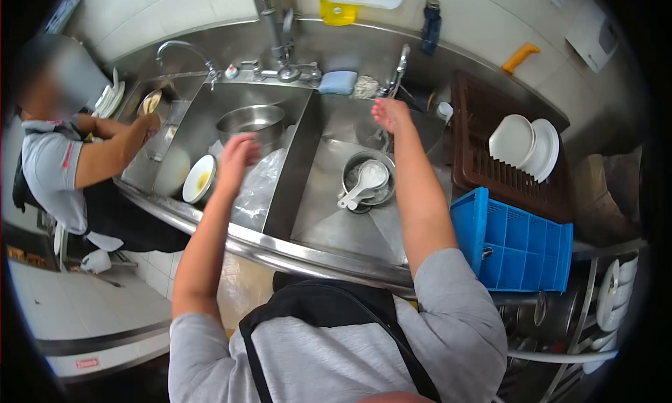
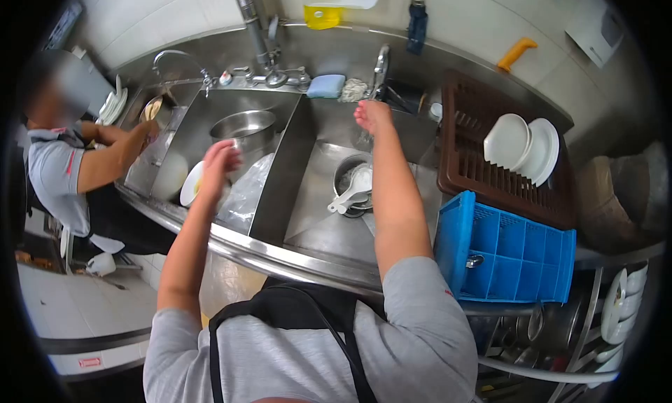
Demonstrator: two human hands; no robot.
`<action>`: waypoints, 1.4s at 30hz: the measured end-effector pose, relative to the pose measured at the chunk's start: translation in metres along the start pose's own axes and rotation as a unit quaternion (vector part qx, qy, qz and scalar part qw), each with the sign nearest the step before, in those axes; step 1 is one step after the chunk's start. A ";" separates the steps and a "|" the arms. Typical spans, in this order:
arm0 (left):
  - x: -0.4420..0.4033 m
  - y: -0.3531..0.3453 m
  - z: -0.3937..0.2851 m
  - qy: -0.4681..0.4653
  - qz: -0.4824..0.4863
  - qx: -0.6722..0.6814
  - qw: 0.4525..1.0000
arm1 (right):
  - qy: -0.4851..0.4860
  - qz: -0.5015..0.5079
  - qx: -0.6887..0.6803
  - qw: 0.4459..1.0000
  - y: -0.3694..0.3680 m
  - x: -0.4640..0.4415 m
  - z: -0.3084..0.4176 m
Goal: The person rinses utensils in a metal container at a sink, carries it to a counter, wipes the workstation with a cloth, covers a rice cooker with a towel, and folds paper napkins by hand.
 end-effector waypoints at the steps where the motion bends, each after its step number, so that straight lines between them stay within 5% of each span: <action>1: -0.020 -0.038 0.017 0.033 0.061 -0.036 0.997 | 0.021 -0.013 0.002 1.000 -0.003 0.009 0.008; 6: -0.050 -0.222 0.062 0.231 0.210 0.009 0.950 | 0.170 -0.012 -0.063 0.983 -0.011 0.058 0.025; 10: -0.056 -0.307 0.053 0.313 0.254 0.180 0.897 | 0.271 -0.118 0.200 0.934 -0.017 0.076 0.008; 13: -0.046 -0.334 0.039 0.302 0.286 0.280 0.865 | 0.250 -0.091 0.030 0.963 0.003 0.060 0.017; 15: -0.037 -0.334 0.045 0.318 0.281 0.199 0.883 | 0.246 -0.083 -0.010 0.966 0.007 0.059 0.020; 19: -0.036 -0.321 0.028 0.309 0.294 0.246 0.870 | 0.306 -0.119 0.032 0.944 -0.019 0.087 0.016; 23: -0.029 -0.301 0.033 0.260 0.316 0.222 0.885 | 0.288 -0.045 -0.128 0.948 -0.016 0.039 0.000; 27: -0.024 -0.283 0.044 0.209 0.267 0.161 0.927 | 0.262 -0.151 -0.161 0.940 -0.002 0.024 0.010; 29: -0.018 -0.270 0.043 0.063 0.320 0.057 0.944 | 0.161 -0.144 -0.165 0.962 -0.002 0.019 0.006; 31: -0.001 -0.238 0.014 0.104 0.271 0.012 0.957 | 0.228 -0.125 -0.118 0.958 -0.004 0.021 0.007; 34: -0.008 -0.186 0.029 -0.072 0.274 -0.194 0.939 | 0.130 -0.088 -0.027 0.987 0.000 0.022 0.000; 36: -0.004 -0.138 0.039 -0.034 0.162 -0.271 0.948 | 0.091 -0.029 0.061 0.994 0.005 0.010 -0.009; 39: 0.005 -0.061 0.060 -0.160 0.062 -0.388 0.906 | 0.077 0.009 0.214 0.974 0.015 -0.003 -0.025; 41: 0.026 -0.016 0.064 -0.061 0.029 -0.417 0.906 | 0.083 -0.004 0.249 0.965 0.022 -0.009 -0.032; 42: 0.029 0.008 0.083 -0.111 0.008 -0.425 0.898 | 0.089 -0.017 0.260 0.961 0.023 -0.006 -0.033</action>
Point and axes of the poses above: each hand's wrist, its own x-axis away from the middle knuckle, its own y-axis out of the back of the hand, z = x × y, the point moved 4 cm from there along -x, towards the middle knuckle, and after that the axes turned 11 degrees about -z, right-handed, at the moved point
